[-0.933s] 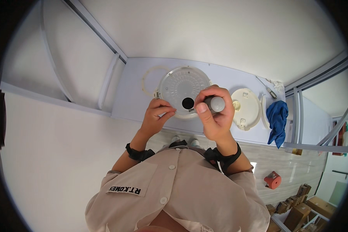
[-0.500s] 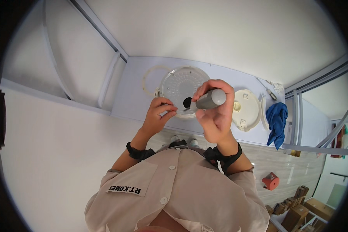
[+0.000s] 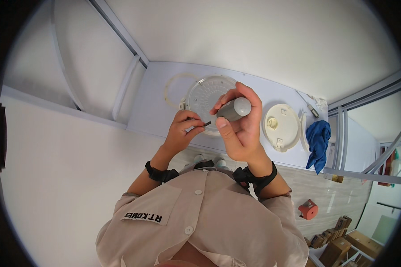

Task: The person uses a screwdriver to tighten screws on a white circular light fixture cover. They repeatedly insert the screwdriver into screw holes and turn it clockwise to secure the components.

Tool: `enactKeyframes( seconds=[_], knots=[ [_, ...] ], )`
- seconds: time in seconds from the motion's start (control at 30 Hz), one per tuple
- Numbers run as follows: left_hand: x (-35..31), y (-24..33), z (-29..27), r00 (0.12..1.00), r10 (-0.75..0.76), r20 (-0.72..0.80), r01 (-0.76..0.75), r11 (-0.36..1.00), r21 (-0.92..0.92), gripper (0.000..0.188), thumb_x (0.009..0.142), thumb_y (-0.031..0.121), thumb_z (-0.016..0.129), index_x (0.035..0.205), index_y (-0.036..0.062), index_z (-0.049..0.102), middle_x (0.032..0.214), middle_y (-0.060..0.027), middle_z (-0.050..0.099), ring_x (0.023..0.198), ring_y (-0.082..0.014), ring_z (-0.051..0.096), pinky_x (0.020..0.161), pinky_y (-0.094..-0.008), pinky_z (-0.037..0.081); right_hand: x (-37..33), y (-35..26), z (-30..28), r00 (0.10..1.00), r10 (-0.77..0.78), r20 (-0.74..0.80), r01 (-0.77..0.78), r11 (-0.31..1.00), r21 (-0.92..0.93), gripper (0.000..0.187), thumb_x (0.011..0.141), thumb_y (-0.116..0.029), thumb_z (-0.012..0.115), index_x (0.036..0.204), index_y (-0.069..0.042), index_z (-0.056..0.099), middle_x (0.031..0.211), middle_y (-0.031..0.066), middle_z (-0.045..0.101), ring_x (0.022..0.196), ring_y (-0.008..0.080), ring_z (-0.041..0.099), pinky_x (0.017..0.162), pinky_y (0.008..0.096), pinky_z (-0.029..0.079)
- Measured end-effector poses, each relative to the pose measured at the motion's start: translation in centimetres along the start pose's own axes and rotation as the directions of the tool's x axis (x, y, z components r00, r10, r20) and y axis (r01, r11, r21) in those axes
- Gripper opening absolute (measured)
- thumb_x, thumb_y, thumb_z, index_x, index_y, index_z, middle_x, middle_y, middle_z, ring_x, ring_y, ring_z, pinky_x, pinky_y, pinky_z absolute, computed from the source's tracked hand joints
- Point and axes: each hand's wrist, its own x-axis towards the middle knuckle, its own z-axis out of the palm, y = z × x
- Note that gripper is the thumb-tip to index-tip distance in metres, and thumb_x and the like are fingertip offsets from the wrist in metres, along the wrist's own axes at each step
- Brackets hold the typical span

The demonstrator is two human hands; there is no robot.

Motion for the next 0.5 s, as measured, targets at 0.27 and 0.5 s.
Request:
enactKeyframes(
  seconds=[0.27,0.5],
  knots=[
    [0.04,0.12,-0.09,1.0,-0.02,0.011,0.02,1.0,-0.003,0.016,0.084,0.013,0.091,0.099,0.0114,0.086,0.109,0.0,0.07,0.103,-0.0245,0.063,0.093,-0.0389,0.052,0.02,0.36,0.11,0.999,0.028,0.023,-0.028,1.0,-0.007,0.076,0.107,-0.006,0.068,0.169,-0.008,0.025,0.129,0.0142,0.051,0.114,0.0208,0.056,0.1,0.0423,0.056],
    [0.04,0.1,-0.05,0.999,-0.039,0.016,0.04,0.999,-0.022,0.017,0.084,0.013,0.092,0.099,0.011,0.086,0.109,0.0002,0.07,0.103,-0.0241,0.063,0.094,-0.0392,0.052,0.33,0.47,0.23,0.999,0.013,0.046,-0.012,1.0,-0.018,0.075,0.107,-0.008,0.068,0.169,-0.007,0.024,0.128,0.0148,0.051,0.113,0.0211,0.057,0.1,0.0421,0.056]
  ],
)
